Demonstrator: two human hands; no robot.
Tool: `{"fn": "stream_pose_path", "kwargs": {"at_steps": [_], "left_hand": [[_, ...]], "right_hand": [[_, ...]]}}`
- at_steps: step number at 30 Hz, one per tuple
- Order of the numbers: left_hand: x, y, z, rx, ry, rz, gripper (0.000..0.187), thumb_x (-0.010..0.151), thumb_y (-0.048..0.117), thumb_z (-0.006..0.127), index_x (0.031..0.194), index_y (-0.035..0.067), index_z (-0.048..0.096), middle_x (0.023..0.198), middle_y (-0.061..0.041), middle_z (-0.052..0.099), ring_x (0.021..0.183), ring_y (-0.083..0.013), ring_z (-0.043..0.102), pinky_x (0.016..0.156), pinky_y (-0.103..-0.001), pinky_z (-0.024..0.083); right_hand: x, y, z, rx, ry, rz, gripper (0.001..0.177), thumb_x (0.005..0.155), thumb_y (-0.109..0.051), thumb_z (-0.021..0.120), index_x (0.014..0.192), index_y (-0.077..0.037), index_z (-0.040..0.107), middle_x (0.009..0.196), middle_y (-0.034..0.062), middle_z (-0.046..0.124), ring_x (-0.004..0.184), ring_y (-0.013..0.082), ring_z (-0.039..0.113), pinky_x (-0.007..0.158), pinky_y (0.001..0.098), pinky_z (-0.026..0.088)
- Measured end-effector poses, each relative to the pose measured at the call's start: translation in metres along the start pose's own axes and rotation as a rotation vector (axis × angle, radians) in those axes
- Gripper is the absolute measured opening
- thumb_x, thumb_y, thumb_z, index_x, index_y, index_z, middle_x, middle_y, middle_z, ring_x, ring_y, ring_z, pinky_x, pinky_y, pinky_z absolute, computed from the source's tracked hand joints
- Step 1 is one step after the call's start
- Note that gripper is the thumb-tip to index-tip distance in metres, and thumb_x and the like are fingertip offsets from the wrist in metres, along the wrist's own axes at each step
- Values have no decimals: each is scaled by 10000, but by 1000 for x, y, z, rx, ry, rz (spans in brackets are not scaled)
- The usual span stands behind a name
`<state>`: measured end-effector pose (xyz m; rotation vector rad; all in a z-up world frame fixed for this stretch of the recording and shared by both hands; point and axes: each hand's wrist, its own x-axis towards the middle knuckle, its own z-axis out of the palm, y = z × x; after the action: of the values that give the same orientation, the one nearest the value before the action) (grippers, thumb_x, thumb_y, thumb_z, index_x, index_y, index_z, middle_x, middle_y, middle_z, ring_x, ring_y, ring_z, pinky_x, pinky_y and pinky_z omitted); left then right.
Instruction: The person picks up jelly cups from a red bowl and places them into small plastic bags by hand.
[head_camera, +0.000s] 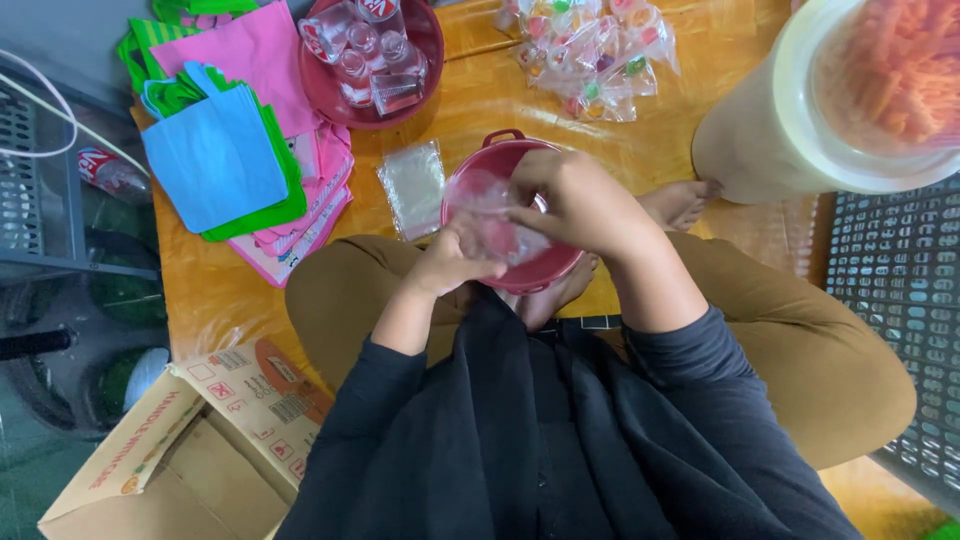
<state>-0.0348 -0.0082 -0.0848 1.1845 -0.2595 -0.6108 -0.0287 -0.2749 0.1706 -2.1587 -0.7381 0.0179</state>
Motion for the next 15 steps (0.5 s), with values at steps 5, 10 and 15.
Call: {"fn": "stream_pose_path", "kwargs": {"at_steps": [5, 10, 15], "left_hand": [[-5, 76, 74, 431, 308, -25, 437, 642, 234, 1008, 977, 194, 730, 850, 20, 784, 827, -82, 737, 794, -243, 580], [-12, 100, 89, 438, 280, 42, 334, 746, 196, 937, 1032, 207, 765, 919, 11, 803, 897, -98, 752, 834, -246, 583], [-17, 145, 120, 279, 156, 317, 383, 701, 111, 973, 971, 125, 702, 849, -34, 767, 814, -95, 726, 817, -251, 566]], "right_hand": [[-3, -5, -8, -1, 60, 47, 123, 800, -94, 807, 810, -92, 684, 777, 74, 639, 772, 313, 682, 692, 414, 527], [-8, -6, -8, 52, 91, 60, 132, 793, -71, 810, 852, -109, 698, 789, 48, 652, 793, 282, 688, 722, 386, 536], [-8, -29, -11, 92, 139, -2, 130, 784, -2, 801, 846, -45, 695, 763, 113, 649, 743, 331, 677, 701, 406, 533]]}}
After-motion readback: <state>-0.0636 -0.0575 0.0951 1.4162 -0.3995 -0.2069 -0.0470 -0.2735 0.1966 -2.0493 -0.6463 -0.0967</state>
